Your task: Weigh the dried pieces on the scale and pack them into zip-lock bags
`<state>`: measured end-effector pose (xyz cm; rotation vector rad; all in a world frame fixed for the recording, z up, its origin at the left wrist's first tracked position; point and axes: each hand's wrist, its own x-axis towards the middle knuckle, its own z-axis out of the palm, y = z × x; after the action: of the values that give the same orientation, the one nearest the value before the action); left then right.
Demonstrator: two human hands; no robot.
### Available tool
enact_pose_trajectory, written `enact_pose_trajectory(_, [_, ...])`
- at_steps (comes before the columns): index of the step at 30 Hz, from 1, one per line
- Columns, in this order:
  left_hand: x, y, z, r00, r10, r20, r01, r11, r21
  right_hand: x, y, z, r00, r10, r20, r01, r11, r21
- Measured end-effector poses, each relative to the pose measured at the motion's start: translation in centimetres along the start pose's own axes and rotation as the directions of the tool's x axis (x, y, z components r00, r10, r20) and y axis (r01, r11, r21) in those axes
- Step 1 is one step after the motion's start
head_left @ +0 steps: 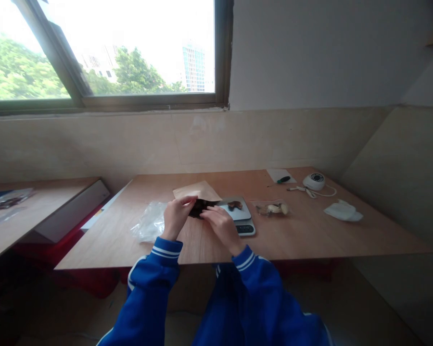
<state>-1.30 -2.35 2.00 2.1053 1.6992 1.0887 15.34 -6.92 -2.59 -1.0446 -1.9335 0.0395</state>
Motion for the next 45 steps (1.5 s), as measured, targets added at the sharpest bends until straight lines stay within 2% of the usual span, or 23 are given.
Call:
enact_pose_trajectory(3, [0.2, -0.3, -0.4, 1.000, -0.029, -0.013, 0.029, 1.000, 0.008, -2.0, 0.1, -2.5, 0.987, 0.057, -0.150, -0.044, 0.995, 0.090])
enact_pose_trajectory(6, [0.3, -0.3, -0.6, 0.999, -0.042, -0.024, 0.043, 0.999, 0.020, -3.6, 2.5, -3.8, 0.954, 0.167, -0.250, -0.168, 0.986, 0.017])
enact_pose_trajectory(8, [0.4, -0.1, -0.7, 0.999, -0.040, -0.025, 0.041, 0.999, 0.025, -4.2, 4.8, -3.8, 0.948, 0.216, -0.233, -0.238, 0.969, -0.072])
enact_pose_trajectory(10, [0.4, 0.1, -0.7, 0.999, -0.039, -0.022, 0.040, 0.999, 0.029, -4.5, 6.9, -3.2, 0.958, 0.243, -0.155, -0.266, 0.952, -0.149])
enact_pose_trajectory(13, [0.4, 0.2, -0.7, 0.999, -0.042, -0.020, 0.042, 0.999, 0.031, -4.5, 8.1, -2.4, 0.967, 0.247, -0.065, -0.256, 0.944, -0.207])
enact_pose_trajectory(15, [0.2, 0.1, -0.7, 0.999, -0.045, -0.019, 0.046, 0.998, 0.036, -4.4, 7.1, -2.3, 0.970, 0.232, -0.072, -0.242, 0.948, -0.205])
enact_pose_trajectory(18, [-0.1, 0.1, -0.6, 0.999, -0.042, -0.015, 0.043, 0.998, 0.038, -4.1, 3.6, -2.4, 0.977, 0.199, -0.079, -0.206, 0.974, -0.097])
enact_pose_trajectory(21, [-0.4, 0.4, -0.6, 1.000, -0.028, -0.003, 0.028, 0.999, 0.014, -3.2, -0.2, -1.8, 0.993, 0.116, 0.037, -0.119, 0.988, 0.101])
enact_pose_trajectory(24, [-0.6, 0.6, -0.6, 1.000, -0.004, -0.001, 0.004, 1.000, 0.009, -1.6, -2.3, -0.1, 0.989, 0.063, 0.132, -0.087, 0.979, 0.183])
enact_pose_trajectory(26, [-0.7, 0.7, -0.8, 1.000, 0.005, -0.006, -0.005, 1.000, 0.020, -0.2, -2.6, 1.5, 0.981, 0.091, 0.169, -0.114, 0.984, 0.137])
enact_pose_trajectory(31, [-0.8, 0.7, -1.3, 1.000, -0.014, -0.010, 0.014, 0.999, 0.029, 3.8, -1.4, 5.2, 0.939, 0.237, 0.249, -0.216, 0.970, -0.109])
enact_pose_trajectory(34, [-1.2, 0.7, -1.5, 0.999, -0.032, -0.015, 0.032, 0.999, 0.026, 5.4, -0.8, 6.5, 0.925, 0.281, 0.254, -0.251, 0.957, -0.146])
enact_pose_trajectory(39, [-1.6, 0.4, -1.7, 1.000, -0.013, 0.008, 0.013, 1.000, 0.009, 5.0, -0.8, 7.1, 0.921, 0.336, 0.196, -0.306, 0.937, -0.166])
enact_pose_trajectory(45, [-1.8, 0.8, -1.4, 1.000, -0.022, 0.015, 0.022, 1.000, 0.015, 3.0, -0.7, 6.4, 0.927, 0.353, 0.128, -0.334, 0.931, -0.147])
